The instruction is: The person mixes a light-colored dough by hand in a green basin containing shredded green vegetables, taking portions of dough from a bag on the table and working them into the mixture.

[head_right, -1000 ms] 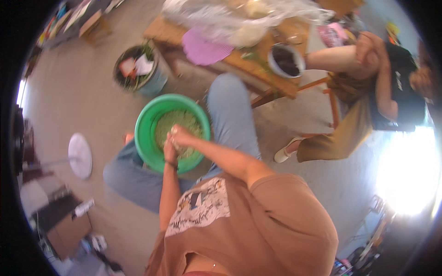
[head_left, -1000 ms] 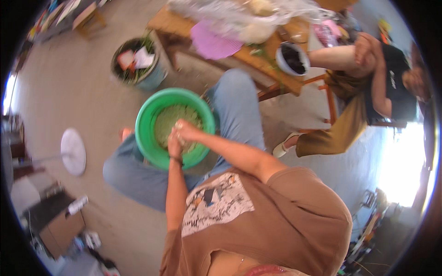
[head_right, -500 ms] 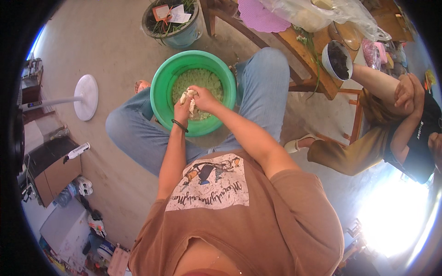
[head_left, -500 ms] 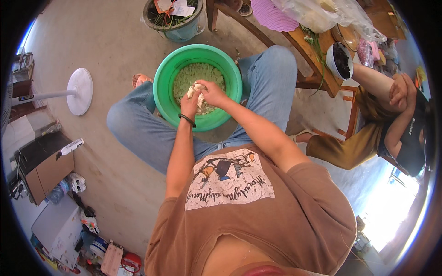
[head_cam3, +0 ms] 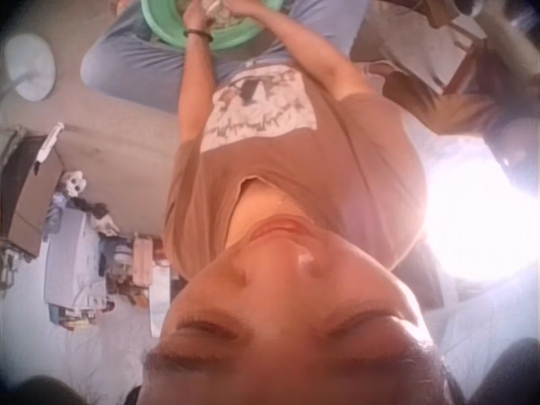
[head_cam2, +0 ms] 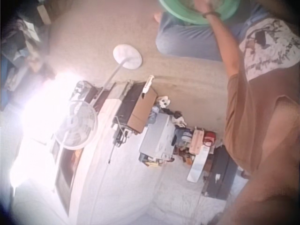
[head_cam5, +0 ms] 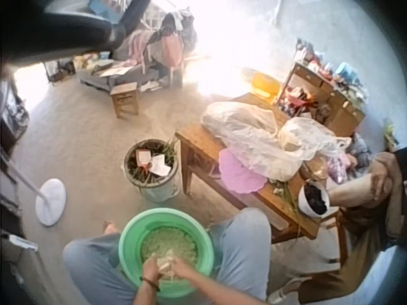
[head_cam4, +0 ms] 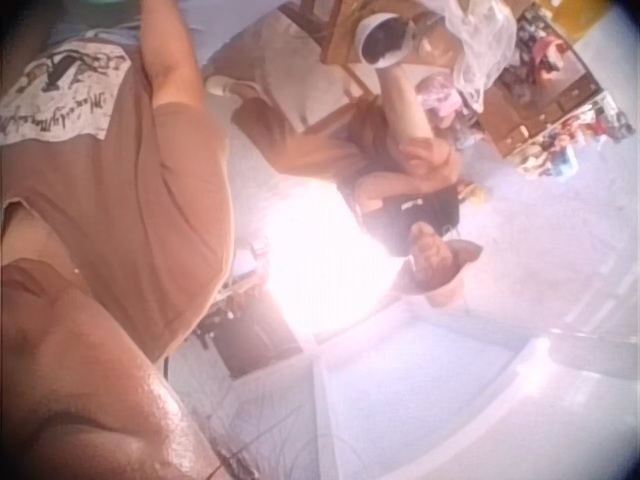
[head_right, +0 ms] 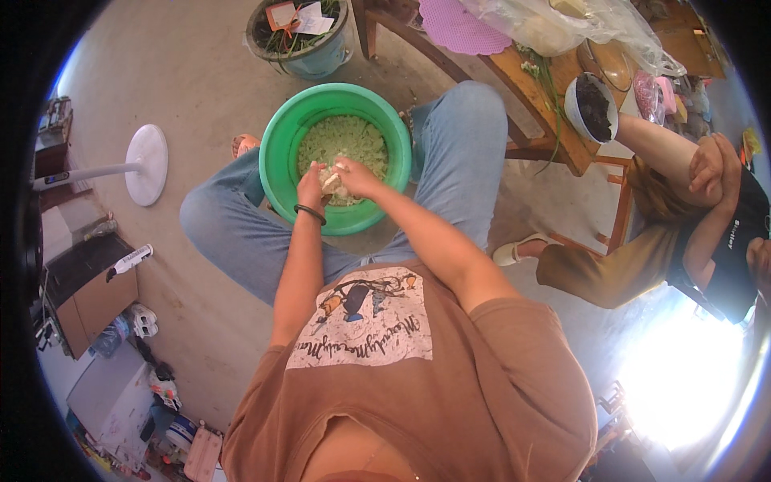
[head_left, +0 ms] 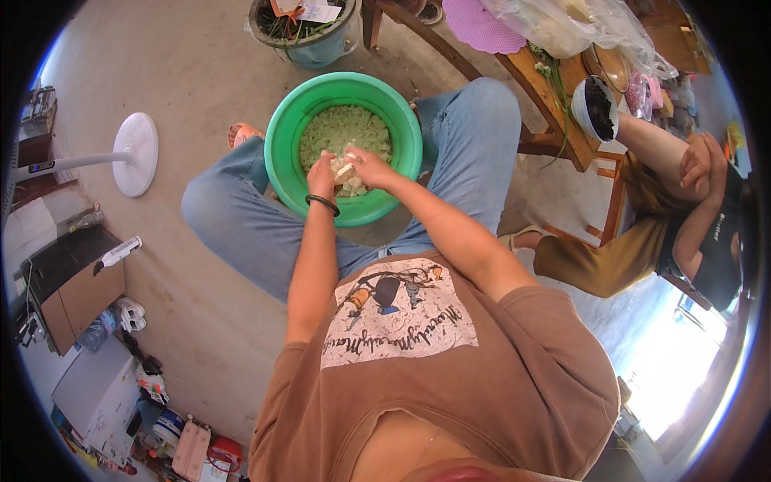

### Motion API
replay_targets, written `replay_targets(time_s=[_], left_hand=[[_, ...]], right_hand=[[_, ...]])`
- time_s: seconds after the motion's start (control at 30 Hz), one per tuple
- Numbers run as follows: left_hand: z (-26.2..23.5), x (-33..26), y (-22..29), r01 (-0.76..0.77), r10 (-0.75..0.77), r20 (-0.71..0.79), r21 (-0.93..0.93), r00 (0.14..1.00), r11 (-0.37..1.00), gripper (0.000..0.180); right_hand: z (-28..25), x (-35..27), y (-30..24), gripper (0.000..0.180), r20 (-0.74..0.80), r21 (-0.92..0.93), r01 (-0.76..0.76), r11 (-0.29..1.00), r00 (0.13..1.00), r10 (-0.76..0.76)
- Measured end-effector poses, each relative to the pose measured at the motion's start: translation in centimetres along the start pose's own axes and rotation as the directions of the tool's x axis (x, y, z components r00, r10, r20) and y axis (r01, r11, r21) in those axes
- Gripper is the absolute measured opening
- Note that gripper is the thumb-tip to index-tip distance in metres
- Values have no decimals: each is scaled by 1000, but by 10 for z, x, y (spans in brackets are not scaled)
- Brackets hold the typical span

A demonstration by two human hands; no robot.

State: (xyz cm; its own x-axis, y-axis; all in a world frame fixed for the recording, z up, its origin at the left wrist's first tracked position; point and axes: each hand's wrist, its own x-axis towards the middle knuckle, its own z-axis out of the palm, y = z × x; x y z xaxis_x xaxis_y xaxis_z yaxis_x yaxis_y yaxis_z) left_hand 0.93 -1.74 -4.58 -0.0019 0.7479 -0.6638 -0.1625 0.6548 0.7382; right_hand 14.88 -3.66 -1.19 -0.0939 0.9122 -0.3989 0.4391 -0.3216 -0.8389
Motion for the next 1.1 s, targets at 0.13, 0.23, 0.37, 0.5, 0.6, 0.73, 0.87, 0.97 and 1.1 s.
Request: replay_targets(time_s=[0.13,0.23,0.37,0.5,0.6,0.73,0.87,0.97,1.1], left_hand=[[8,-27,32,160,-166,-64,-90,984,983,30],[10,-34,37,172,-170,66,-30,983,985,31],[20,-39,35,-96,78,324,42,943,994,36],[8,-22,2,-457,340,356,329,871,827,42],[13,-24,8,-513,397,327,495,858,702,37],[3,-34,6,-323,290,143,447,946,834,30],[2,-25,7,-62,53,93,104,994,993,20],[2,-28,11,-20,5,155,95,988,995,17],[4,-37,15,-30,-6,375,92,927,995,18]], right_hand=[[-22,-12,-18,50,191,670,-354,653,932,309],[-23,-10,-13,55,156,830,-189,524,982,107],[-18,1,-4,51,12,789,-96,607,990,141],[-8,7,-2,41,-16,845,-174,506,937,348],[0,1,12,37,-20,718,-208,664,948,319],[7,-15,9,36,157,674,-256,693,966,204],[-2,-26,-4,39,-103,-36,263,964,959,-265],[-7,-24,-5,28,-125,-50,218,975,967,-222],[-4,-28,-8,18,-66,-153,150,977,985,-162]])
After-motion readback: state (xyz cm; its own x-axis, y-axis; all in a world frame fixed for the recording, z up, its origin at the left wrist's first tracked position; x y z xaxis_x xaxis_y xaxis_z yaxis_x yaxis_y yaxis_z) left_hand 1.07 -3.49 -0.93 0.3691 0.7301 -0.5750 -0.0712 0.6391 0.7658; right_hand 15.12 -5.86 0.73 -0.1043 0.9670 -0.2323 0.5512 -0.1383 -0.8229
